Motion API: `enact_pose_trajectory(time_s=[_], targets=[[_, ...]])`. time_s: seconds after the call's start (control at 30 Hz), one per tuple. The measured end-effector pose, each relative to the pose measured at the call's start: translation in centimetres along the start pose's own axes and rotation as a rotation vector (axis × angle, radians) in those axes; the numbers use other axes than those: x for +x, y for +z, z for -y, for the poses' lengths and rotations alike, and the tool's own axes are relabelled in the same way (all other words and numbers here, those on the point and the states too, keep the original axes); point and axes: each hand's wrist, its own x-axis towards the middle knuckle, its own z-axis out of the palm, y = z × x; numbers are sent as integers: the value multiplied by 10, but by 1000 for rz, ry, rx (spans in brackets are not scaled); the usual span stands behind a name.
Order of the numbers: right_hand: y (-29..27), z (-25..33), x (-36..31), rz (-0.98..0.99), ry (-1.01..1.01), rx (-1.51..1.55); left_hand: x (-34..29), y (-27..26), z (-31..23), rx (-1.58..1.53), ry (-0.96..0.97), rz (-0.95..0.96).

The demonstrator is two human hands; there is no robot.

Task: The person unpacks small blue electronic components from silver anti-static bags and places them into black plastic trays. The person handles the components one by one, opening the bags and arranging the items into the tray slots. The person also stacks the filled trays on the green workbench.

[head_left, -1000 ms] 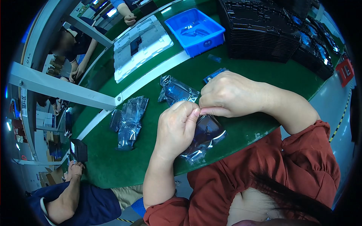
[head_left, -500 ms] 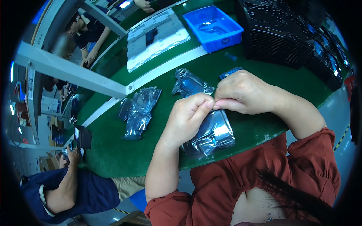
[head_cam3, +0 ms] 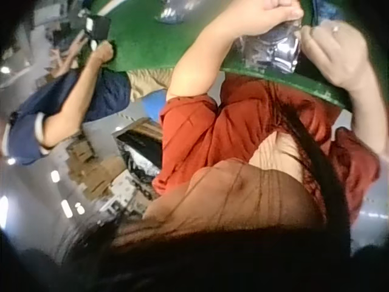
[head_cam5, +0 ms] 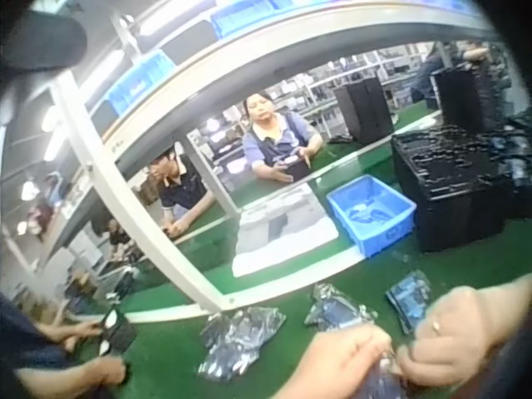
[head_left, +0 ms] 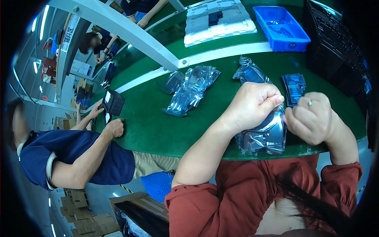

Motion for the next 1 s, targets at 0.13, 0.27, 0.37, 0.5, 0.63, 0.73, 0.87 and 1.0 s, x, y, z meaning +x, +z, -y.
enact_pose_trajectory(time_s=[0.13, 0.27, 0.37, 0.5, 0.63, 0.73, 0.87, 1.0], targets=[[-15, 28, 8, -78, -170, 118, 4, -23, 15, 345, 49, -444], [-6, 36, 5, -30, -63, 424, -1, -46, 29, 15, -84, -551], [12, 6, -3, -57, 288, 535, 4, -25, 6, 30, -4, -437], [13, -43, 6, -295, 856, 558, 2, -21, 18, 90, -28, -445], [36, -115, -15, -21, 748, -455, 3, -19, 7, 135, -34, -453], [49, -86, -21, -23, 846, -95, 3, -13, 6, 174, 25, -451], [32, -33, 7, 172, 1131, 1111, -2, -12, 5, 249, 81, -479], [32, -17, -2, 12, 1279, 1370, 1, -8, 7, 267, 162, -480]])
